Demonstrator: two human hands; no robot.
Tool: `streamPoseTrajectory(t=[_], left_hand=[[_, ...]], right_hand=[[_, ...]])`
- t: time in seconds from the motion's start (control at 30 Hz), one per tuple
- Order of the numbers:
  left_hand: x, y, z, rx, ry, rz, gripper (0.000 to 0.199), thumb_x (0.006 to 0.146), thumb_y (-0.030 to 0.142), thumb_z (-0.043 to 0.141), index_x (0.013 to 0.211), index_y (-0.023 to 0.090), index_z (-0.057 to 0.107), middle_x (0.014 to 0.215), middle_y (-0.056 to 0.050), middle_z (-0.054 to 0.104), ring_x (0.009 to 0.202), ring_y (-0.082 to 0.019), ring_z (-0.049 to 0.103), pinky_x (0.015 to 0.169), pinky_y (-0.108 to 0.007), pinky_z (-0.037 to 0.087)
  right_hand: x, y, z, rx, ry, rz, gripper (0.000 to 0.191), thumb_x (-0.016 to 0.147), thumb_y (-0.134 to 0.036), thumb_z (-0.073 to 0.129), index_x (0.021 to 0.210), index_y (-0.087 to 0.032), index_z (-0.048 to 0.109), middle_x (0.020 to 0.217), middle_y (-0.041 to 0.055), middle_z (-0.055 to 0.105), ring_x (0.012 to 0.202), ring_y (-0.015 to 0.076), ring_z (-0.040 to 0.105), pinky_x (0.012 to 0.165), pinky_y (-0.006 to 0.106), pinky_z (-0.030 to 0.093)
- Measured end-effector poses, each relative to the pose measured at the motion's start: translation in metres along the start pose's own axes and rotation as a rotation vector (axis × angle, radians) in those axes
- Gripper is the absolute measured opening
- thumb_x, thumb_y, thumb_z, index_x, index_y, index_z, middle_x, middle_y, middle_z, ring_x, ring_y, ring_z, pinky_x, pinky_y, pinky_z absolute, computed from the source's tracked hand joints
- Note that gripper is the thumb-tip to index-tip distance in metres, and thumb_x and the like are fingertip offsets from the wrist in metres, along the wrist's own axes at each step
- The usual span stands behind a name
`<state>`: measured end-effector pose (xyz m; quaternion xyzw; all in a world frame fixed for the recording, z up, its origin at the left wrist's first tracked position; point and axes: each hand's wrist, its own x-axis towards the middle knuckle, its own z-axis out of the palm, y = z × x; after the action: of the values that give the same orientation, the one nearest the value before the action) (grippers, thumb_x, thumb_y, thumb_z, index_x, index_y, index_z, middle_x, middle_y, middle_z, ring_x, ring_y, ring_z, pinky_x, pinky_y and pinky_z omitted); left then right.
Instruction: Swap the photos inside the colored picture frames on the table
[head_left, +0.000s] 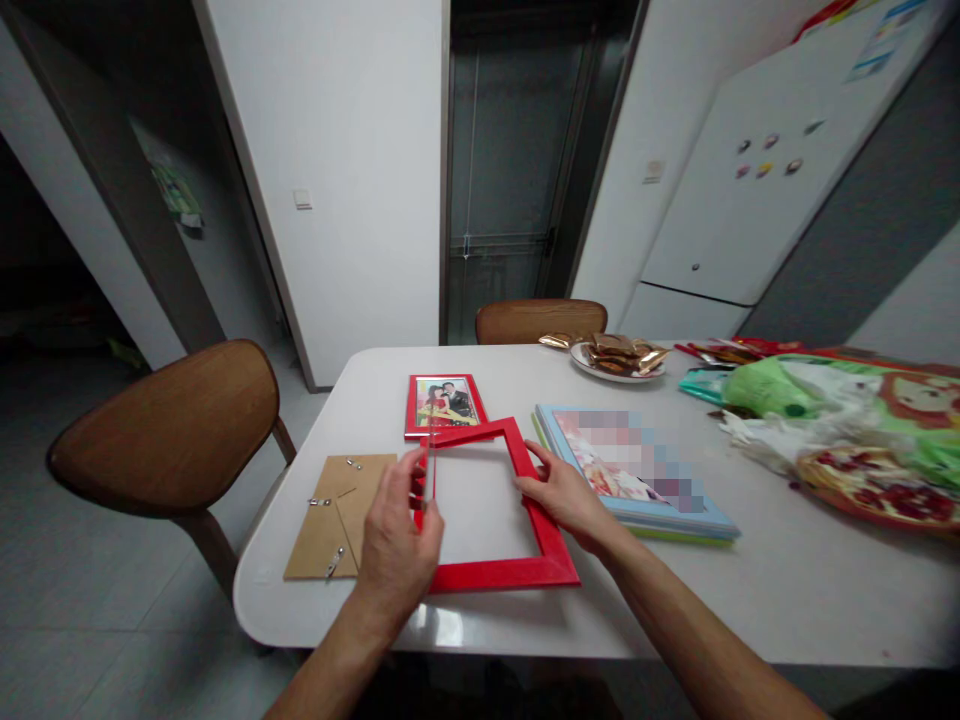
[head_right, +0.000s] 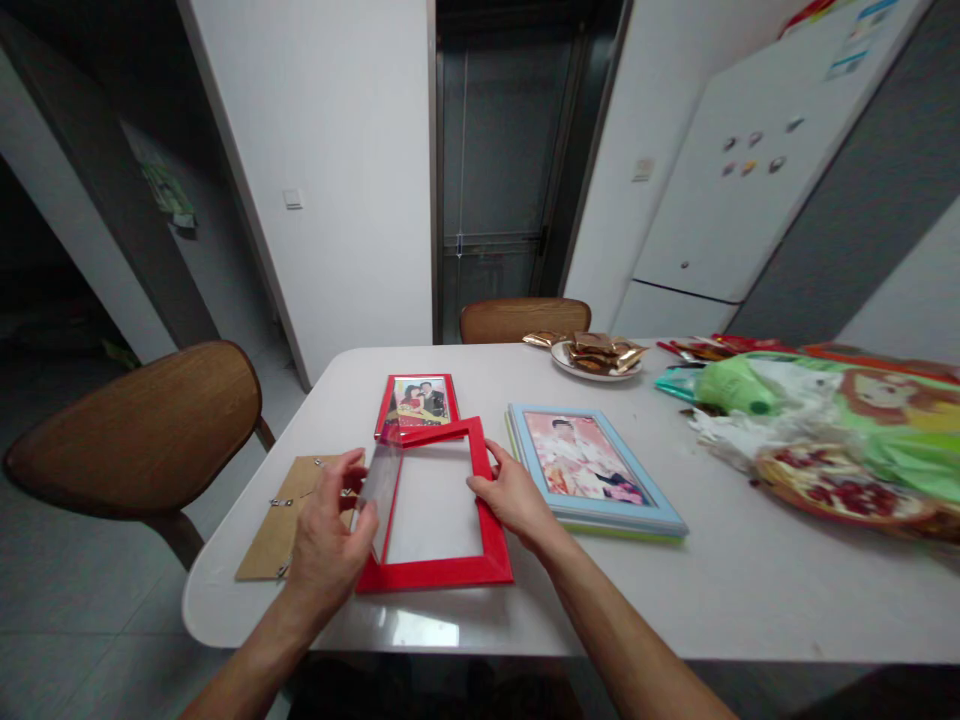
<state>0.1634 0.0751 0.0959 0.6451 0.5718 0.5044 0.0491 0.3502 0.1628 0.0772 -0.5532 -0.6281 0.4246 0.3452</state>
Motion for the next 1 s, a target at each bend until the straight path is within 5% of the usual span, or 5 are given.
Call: streamPoseTrajectory(t=[0.23, 0.53, 0.73, 0.87, 1.0], left_hand=[[-0.021, -0.069, -0.036, 0.06, 0.02, -0.388, 0.04, 0.068, 0.023, 0.046, 0.107, 0.017, 0.042, 0.075, 0.001, 0.053, 0.067, -0.016, 0.054, 0.065, -0.03, 0.045], [-0.037, -0.08, -0.038, 0.416, -0.18, -0.307, 0.032, 0.071, 0.02, 0.042, 0.102, 0.018, 0.046, 0.08, -0.003, 0.058, 0.079, -0.02, 0.055, 0.074, -0.036, 0.042], [-0.039, -0.078, -0.033, 0.511, -0.189, -0.152, 0.029, 0.07, 0.02, 0.045, 0.099, 0.018, 0.049, 0.094, -0.007, 0.058, 0.09, -0.024, 0.052, 0.08, -0.042, 0.04], [-0.041, -0.066, -0.02, 0.367, -0.248, -0.001, 0.04, 0.067, 0.018, 0.048, 0.108, 0.016, 0.046, 0.113, -0.01, 0.051, 0.106, -0.024, 0.045, 0.09, -0.043, 0.036], [-0.045, -0.057, -0.005, 0.313, -0.337, 0.091, 0.053, 0.065, 0.016, 0.05, 0.117, 0.014, 0.041, 0.126, -0.014, 0.041, 0.117, -0.027, 0.036, 0.095, -0.048, 0.031]], right_hand=[[0.011, 0.031, 0.008, -0.635, 0.136, -0.197, 0.04, 0.069, -0.021, 0.044, 0.107, -0.011, 0.052, 0.085, 0.0091, 0.063, 0.073, 0.0171, 0.057, 0.065, 0.024, 0.038], [0.01, 0.038, 0.015, -0.859, 0.132, -0.237, 0.033, 0.07, -0.018, 0.043, 0.099, -0.01, 0.057, 0.084, 0.0121, 0.058, 0.076, 0.0193, 0.054, 0.071, 0.027, 0.037], [0.002, 0.013, 0.037, -0.572, 0.154, -0.348, 0.041, 0.071, -0.024, 0.046, 0.11, -0.011, 0.051, 0.101, 0.0119, 0.056, 0.084, 0.0184, 0.052, 0.078, 0.029, 0.038], [0.005, 0.002, 0.076, -0.154, -0.081, -0.196, 0.051, 0.068, -0.02, 0.046, 0.119, -0.013, 0.043, 0.074, 0.0033, 0.061, 0.055, 0.0111, 0.052, 0.057, 0.023, 0.041], [0.012, -0.009, 0.104, 0.191, -0.096, -0.107, 0.063, 0.06, -0.011, 0.047, 0.122, -0.013, 0.038, 0.055, -0.0048, 0.054, 0.045, 0.008, 0.045, 0.046, 0.019, 0.036]])
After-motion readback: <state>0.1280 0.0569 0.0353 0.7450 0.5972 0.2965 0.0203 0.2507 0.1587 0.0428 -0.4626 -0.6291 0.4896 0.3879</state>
